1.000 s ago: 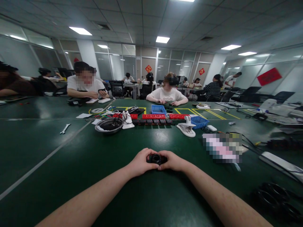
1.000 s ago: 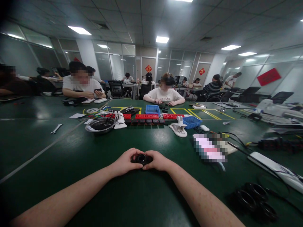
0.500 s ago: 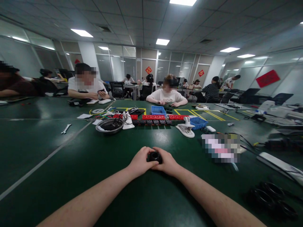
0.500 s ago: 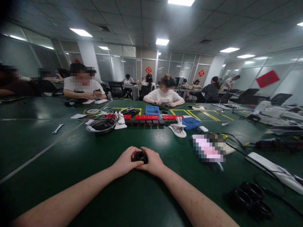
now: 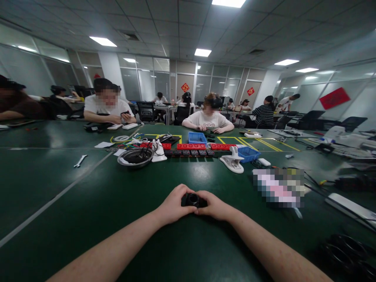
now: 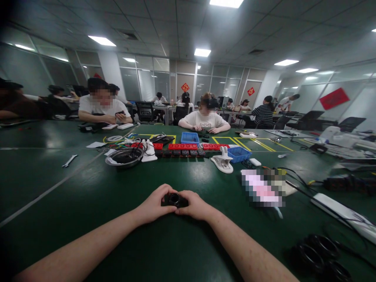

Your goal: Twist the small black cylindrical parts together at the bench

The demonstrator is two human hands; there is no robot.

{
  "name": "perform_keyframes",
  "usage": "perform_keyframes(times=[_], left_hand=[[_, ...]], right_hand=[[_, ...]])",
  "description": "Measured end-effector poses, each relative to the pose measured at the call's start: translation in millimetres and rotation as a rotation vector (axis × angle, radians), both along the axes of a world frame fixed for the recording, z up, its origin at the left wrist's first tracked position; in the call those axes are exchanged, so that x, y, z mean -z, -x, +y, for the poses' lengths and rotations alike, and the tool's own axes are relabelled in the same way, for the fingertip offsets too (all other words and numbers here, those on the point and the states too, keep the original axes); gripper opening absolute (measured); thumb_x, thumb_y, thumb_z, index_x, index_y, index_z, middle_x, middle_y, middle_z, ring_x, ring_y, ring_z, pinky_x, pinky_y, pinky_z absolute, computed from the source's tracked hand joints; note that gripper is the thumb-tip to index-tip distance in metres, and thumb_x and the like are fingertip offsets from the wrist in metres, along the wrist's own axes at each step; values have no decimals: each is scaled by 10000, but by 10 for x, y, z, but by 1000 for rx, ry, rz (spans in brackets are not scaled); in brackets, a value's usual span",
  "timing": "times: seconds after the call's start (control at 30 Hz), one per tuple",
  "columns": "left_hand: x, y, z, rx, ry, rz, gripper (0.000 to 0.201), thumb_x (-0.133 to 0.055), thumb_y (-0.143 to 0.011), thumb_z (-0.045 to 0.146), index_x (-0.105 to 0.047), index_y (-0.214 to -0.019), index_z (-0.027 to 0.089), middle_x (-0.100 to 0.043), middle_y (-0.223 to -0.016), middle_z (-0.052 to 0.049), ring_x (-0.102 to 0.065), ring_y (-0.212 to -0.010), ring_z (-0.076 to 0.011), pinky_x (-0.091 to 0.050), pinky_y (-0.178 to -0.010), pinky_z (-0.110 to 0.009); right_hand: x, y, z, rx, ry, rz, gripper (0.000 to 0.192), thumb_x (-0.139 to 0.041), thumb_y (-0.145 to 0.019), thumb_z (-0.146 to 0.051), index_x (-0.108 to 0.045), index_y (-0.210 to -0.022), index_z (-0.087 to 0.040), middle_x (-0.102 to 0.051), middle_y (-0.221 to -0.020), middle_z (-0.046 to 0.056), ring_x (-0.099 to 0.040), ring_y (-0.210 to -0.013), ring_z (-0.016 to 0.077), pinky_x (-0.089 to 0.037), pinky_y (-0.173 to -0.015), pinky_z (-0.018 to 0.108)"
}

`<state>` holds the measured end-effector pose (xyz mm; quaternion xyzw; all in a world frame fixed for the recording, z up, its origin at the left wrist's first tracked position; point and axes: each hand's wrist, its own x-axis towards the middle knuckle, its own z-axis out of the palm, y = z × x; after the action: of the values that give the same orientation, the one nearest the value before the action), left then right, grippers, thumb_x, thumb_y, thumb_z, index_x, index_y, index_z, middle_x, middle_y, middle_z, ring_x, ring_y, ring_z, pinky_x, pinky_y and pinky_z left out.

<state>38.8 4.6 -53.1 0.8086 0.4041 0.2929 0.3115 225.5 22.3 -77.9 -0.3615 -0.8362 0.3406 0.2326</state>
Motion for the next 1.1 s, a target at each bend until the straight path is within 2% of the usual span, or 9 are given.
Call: perform_keyframes(times=[0.43, 0.6, 0.77, 1.1], left_hand=[[64, -5, 3, -22, 17, 24, 350, -638, -639, 340, -521, -945, 217, -451, -845, -2, -445, -726, -148, -379, -631, -254], [47, -7, -5, -22, 22, 22, 474, -632, -644, 321, -457, -1078, 242, -441, -860, -3, -445, -726, -146, -384, -635, -253], [3, 0, -16, 1, 32, 43, 370, -617, -658, 344, -512, -1001, 254, -444, -844, 3, -443, -726, -149, -375, -624, -250], [12, -48, -33, -70, 47, 23, 354, -648, -618, 306, -541, -947, 230, -439, -803, 11, -444, -701, -142, -366, -610, -241]], right_hand=[[-23, 11, -20, 10, 21, 25, 335, -660, -639, -232, -557, -949, -161, -544, -829, 7, -492, -730, 151, -379, -645, 243], [-8, 14, -10, 9, 22, 35, 340, -658, -641, -236, -555, -954, -153, -548, -853, 16, -497, -755, 160, -385, -667, 252], [-7, 14, -7, 22, 27, 4, 313, -652, -649, -261, -552, -923, -150, -541, -827, 14, -493, -734, 159, -386, -646, 253], [16, 11, 14, 64, 65, 9, 356, -684, -604, -254, -533, -907, -145, -521, -790, 2, -483, -711, 151, -371, -596, 233]])
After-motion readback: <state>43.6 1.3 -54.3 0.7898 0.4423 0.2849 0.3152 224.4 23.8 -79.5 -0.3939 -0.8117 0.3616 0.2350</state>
